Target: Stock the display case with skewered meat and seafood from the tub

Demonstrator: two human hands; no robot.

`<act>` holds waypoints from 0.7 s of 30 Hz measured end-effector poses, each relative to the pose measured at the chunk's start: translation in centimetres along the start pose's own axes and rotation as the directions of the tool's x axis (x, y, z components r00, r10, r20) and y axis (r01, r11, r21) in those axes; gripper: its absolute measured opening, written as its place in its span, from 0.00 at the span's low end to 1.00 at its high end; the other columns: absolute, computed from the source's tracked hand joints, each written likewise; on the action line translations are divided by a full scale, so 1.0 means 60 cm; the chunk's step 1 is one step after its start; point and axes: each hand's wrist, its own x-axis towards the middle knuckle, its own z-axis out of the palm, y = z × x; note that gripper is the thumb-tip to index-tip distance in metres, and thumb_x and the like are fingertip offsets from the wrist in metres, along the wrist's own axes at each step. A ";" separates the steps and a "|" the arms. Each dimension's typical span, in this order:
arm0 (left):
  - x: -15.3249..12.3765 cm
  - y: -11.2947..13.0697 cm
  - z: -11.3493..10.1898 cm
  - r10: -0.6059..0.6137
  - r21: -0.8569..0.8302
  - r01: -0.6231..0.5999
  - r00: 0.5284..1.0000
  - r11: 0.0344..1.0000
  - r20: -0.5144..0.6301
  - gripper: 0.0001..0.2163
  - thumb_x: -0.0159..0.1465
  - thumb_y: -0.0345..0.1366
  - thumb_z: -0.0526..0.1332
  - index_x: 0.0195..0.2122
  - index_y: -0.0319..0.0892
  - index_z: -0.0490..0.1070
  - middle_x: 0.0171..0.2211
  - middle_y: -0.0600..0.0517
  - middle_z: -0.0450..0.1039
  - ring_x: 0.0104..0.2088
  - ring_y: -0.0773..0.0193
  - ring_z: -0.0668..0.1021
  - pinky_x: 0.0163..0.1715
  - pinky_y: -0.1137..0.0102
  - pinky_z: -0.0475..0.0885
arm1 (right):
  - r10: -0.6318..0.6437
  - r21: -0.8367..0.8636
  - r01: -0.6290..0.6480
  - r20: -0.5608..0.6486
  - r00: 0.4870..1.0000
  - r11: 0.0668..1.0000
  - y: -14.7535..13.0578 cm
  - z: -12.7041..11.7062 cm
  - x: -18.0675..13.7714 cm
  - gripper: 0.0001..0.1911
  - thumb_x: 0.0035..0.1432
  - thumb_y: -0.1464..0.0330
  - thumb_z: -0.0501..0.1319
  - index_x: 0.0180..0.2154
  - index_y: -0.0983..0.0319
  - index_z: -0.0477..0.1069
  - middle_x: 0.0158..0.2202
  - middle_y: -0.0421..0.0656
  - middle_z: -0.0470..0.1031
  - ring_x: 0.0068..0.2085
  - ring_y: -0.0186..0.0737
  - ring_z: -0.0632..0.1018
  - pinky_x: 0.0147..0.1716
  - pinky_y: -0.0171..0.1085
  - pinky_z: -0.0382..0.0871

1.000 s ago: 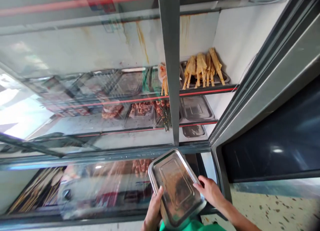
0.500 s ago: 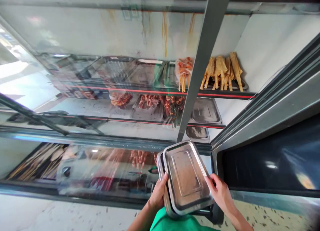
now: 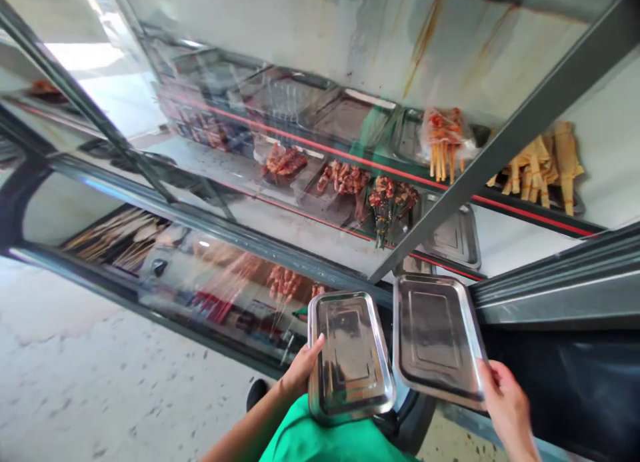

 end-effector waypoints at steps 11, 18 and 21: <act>0.000 -0.005 -0.006 0.082 -0.069 -0.076 0.994 0.995 0.078 0.28 0.61 0.53 0.64 0.50 0.31 0.71 0.33 0.40 0.81 0.30 0.53 0.83 0.32 0.63 0.79 | -0.089 -0.072 0.073 -0.248 0.965 0.995 -0.089 0.181 0.180 0.30 0.57 0.47 0.52 0.41 0.67 0.73 0.31 0.55 0.78 0.36 0.54 0.78 0.36 0.45 0.71; -0.005 -0.009 -0.021 0.118 -0.143 -0.112 0.993 0.983 0.029 0.27 0.59 0.51 0.66 0.50 0.32 0.71 0.34 0.40 0.81 0.30 0.54 0.83 0.32 0.64 0.79 | -0.163 -0.112 0.146 -0.163 0.973 0.983 -0.176 0.266 0.328 0.22 0.59 0.60 0.52 0.39 0.71 0.75 0.31 0.56 0.78 0.34 0.53 0.78 0.34 0.45 0.70; -0.005 -0.006 -0.028 0.118 -0.178 -0.117 0.993 0.977 -0.002 0.26 0.59 0.51 0.66 0.48 0.31 0.72 0.36 0.40 0.81 0.32 0.54 0.83 0.33 0.64 0.80 | -0.221 -0.136 0.207 -0.096 0.971 0.969 -0.202 0.302 0.354 0.18 0.58 0.65 0.51 0.32 0.69 0.76 0.29 0.55 0.77 0.36 0.54 0.78 0.37 0.45 0.69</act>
